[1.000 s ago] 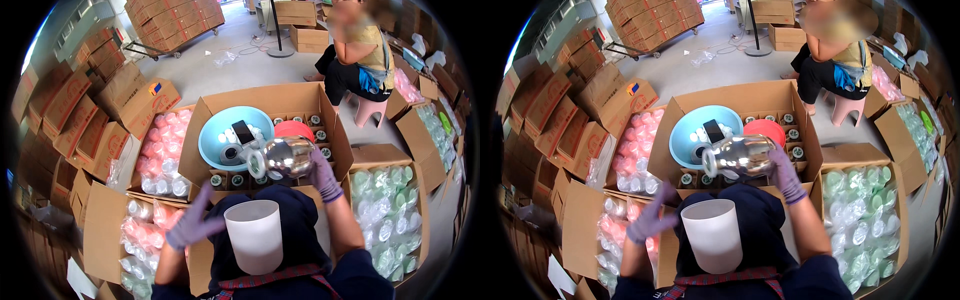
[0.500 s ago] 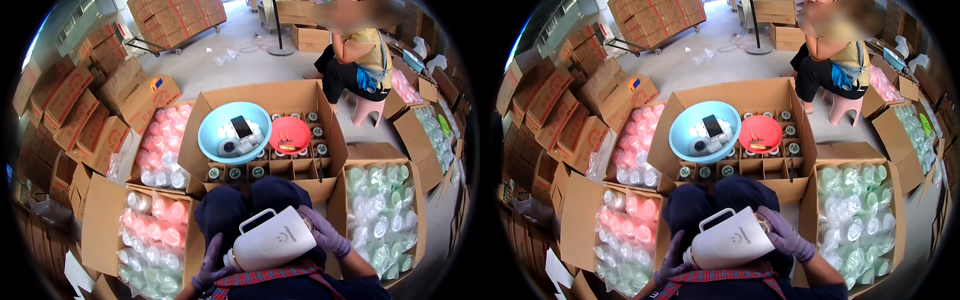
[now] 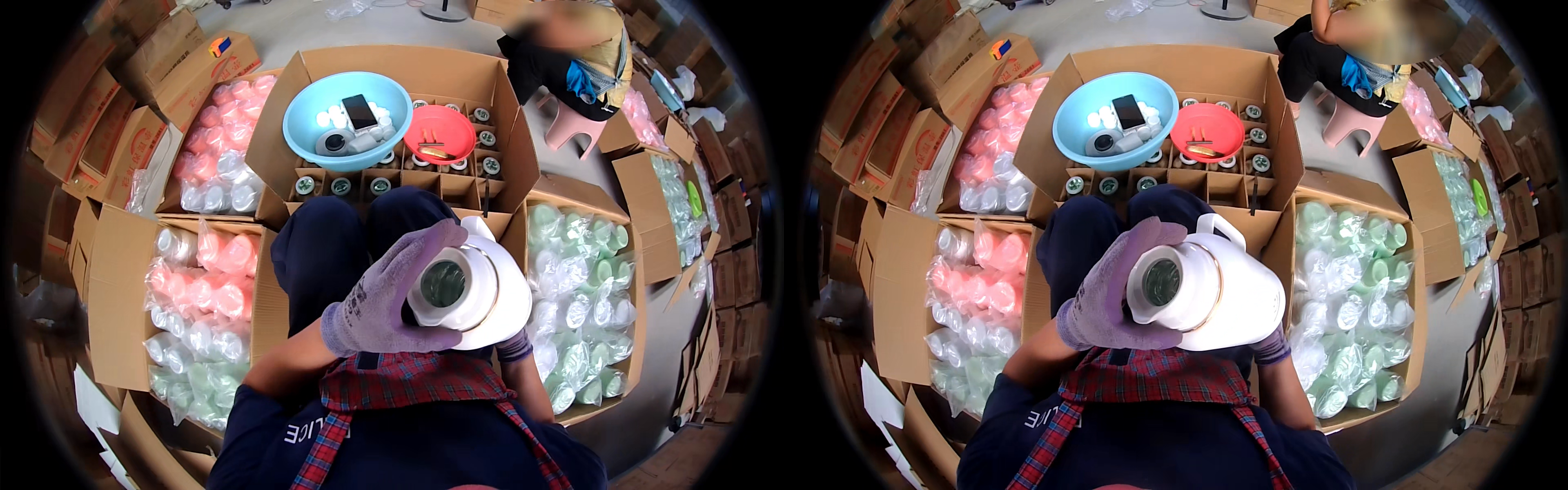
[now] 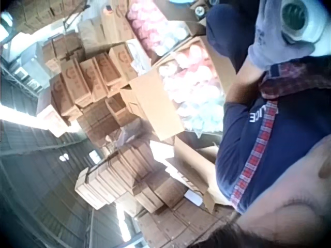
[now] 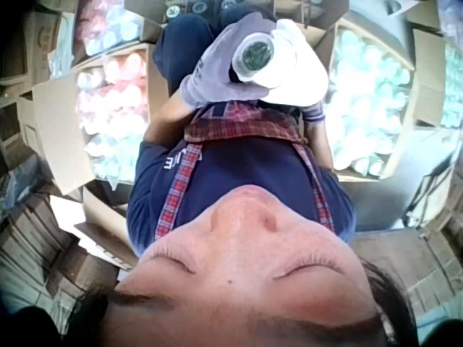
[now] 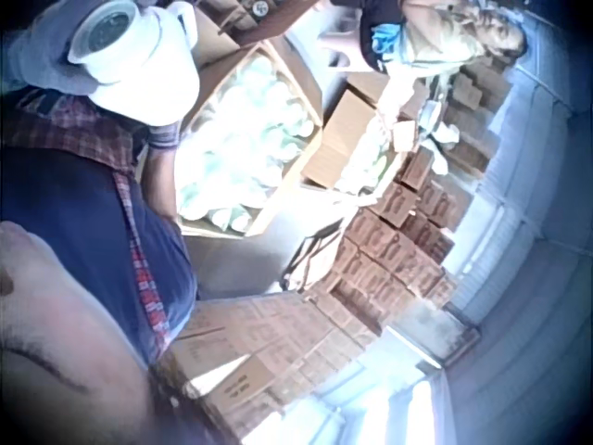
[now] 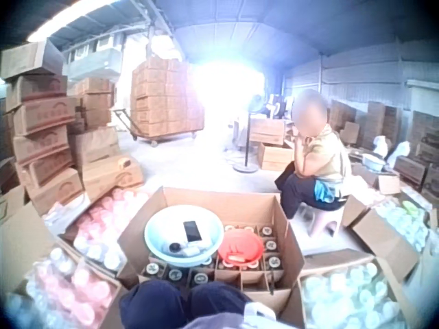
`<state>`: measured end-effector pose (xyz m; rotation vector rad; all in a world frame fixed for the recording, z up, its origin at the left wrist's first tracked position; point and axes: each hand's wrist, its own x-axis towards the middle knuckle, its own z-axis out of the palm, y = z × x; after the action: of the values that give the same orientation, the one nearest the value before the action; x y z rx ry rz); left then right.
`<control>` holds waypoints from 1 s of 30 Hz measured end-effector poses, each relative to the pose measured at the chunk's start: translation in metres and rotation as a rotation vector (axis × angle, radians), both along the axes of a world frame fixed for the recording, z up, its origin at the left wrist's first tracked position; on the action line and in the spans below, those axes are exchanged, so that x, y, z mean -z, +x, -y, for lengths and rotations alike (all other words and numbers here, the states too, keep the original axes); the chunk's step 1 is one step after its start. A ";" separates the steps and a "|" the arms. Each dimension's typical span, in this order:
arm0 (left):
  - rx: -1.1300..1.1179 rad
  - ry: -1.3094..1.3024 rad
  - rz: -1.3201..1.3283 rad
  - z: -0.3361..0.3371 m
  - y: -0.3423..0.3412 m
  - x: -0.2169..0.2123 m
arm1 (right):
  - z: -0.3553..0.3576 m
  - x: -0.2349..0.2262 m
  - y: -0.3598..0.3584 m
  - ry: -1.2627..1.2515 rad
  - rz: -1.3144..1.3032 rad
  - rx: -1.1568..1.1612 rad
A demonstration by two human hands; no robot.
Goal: The person assembles plastic pitchers by inserting internal components and screwing on lids. They handle multiple units, including white and pink pitchers, taking parts from nearby boxes and basins. The person places the assembled pitchers into a cardboard box.
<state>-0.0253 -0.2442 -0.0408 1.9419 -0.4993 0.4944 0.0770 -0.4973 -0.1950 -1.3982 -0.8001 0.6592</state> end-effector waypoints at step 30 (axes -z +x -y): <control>-0.155 0.144 -0.212 -0.123 0.004 0.068 | -0.218 -0.169 0.134 -0.141 0.702 -0.508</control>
<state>-0.0217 -0.1213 -0.1092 2.1534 -0.2558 0.3524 0.2112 -0.2791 -0.0255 -1.5839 -1.7311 0.6107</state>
